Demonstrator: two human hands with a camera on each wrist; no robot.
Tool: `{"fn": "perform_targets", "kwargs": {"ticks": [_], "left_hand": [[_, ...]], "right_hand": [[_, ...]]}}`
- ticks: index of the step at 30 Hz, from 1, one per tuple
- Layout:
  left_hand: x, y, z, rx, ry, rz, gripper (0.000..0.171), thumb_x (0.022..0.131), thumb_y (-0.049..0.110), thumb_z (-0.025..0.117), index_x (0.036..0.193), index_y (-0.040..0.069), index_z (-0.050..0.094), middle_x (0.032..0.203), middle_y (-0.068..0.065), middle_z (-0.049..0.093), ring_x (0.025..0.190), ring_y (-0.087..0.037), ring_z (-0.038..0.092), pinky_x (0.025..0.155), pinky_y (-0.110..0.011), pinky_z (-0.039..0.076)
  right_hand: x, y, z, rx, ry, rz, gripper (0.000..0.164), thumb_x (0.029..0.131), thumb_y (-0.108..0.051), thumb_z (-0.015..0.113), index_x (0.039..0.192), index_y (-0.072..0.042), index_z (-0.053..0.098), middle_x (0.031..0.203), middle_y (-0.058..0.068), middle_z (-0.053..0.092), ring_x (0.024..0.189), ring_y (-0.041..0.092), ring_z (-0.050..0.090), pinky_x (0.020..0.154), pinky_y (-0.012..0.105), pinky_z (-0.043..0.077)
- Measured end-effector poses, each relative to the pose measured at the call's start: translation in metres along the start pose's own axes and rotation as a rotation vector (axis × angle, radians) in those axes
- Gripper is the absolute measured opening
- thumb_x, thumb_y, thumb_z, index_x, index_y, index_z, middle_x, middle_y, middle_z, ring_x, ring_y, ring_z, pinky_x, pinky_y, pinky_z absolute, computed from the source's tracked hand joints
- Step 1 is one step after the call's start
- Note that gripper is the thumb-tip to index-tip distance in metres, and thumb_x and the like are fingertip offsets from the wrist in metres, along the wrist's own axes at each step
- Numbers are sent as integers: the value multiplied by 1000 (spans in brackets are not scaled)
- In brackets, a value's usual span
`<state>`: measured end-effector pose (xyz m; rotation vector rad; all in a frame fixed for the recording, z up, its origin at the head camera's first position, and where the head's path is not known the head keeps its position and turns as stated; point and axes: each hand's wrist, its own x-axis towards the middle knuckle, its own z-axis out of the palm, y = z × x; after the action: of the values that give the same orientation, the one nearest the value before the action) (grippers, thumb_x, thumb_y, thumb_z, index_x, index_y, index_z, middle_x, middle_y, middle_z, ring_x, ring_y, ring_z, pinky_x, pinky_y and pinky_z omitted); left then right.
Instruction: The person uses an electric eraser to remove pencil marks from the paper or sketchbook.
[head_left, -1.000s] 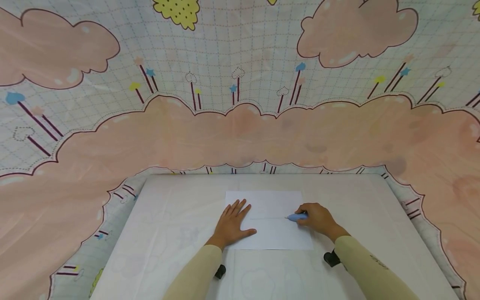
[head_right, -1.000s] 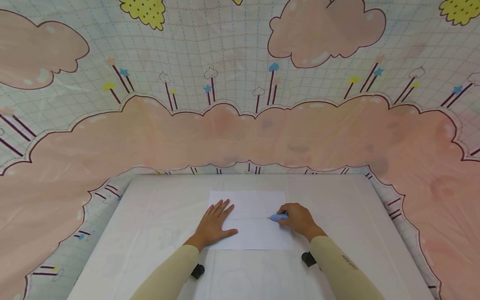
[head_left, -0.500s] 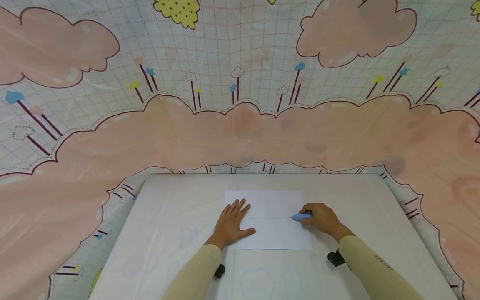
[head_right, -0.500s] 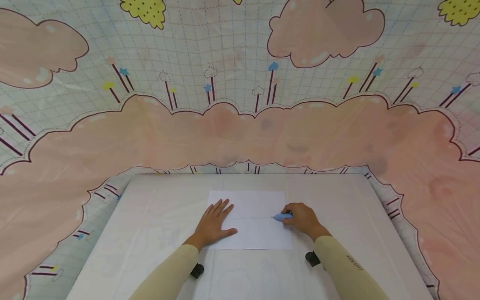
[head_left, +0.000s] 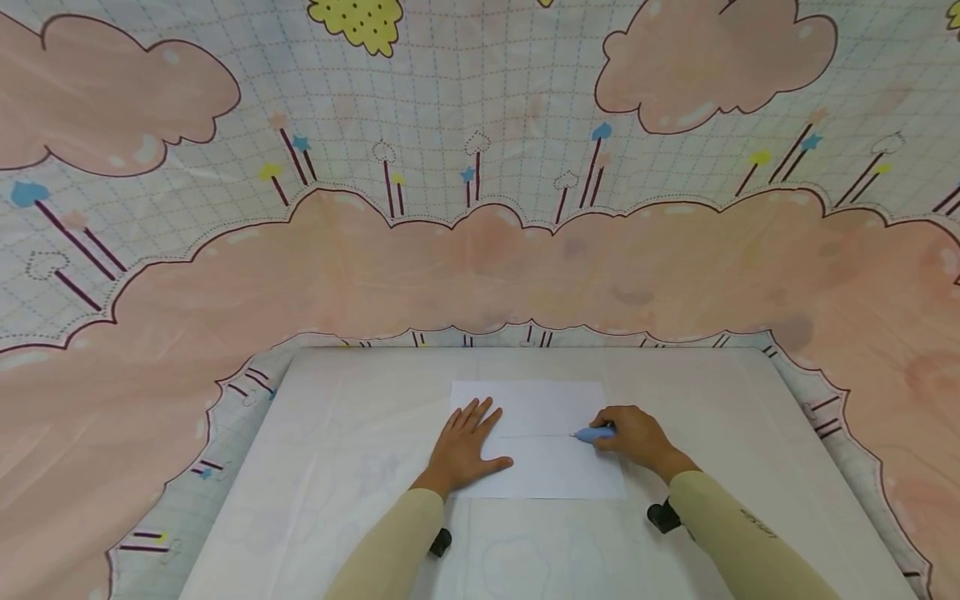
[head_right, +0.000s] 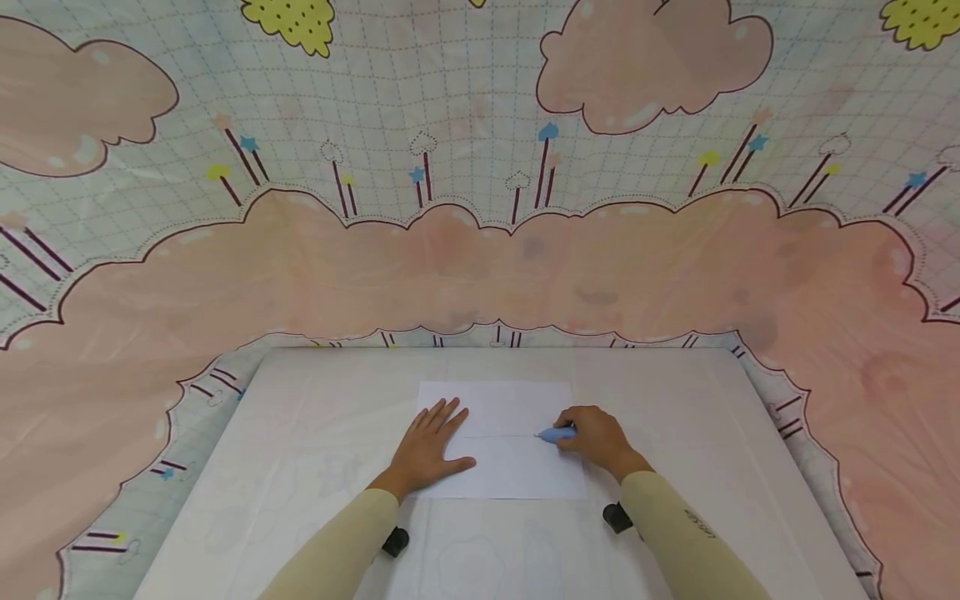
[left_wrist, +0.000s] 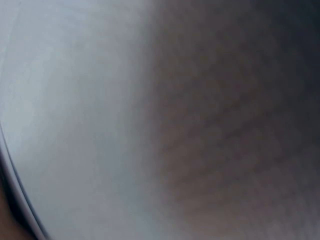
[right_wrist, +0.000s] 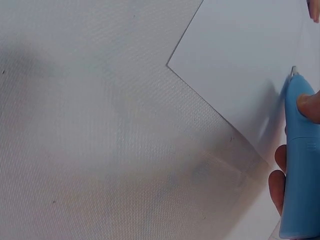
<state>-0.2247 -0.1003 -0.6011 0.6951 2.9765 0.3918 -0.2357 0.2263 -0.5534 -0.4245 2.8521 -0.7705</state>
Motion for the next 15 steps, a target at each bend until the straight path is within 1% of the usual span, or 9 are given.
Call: {"fn": "perform_targets", "kwargs": {"ticks": [7,15], "left_hand": [[0,-1,1,18,5,4,91,86,76,45,157,23,25,166,1,15,153,-22,10,123,-48,12],[1,-1,1,5,0,5,91,87,76,45,157,23,25,166,0,14,153,-23,9,123,-48,11]], "right_hand": [[0,-3,0,5,-5,10,24,81,-18,81,102,-11,75,107,5,71,94,20,64,92,49,54],[3,-4,4,12,-7,22,24,81,-18,81,103,-12,75,107,3,71,94,19,63,93,48,53]]}}
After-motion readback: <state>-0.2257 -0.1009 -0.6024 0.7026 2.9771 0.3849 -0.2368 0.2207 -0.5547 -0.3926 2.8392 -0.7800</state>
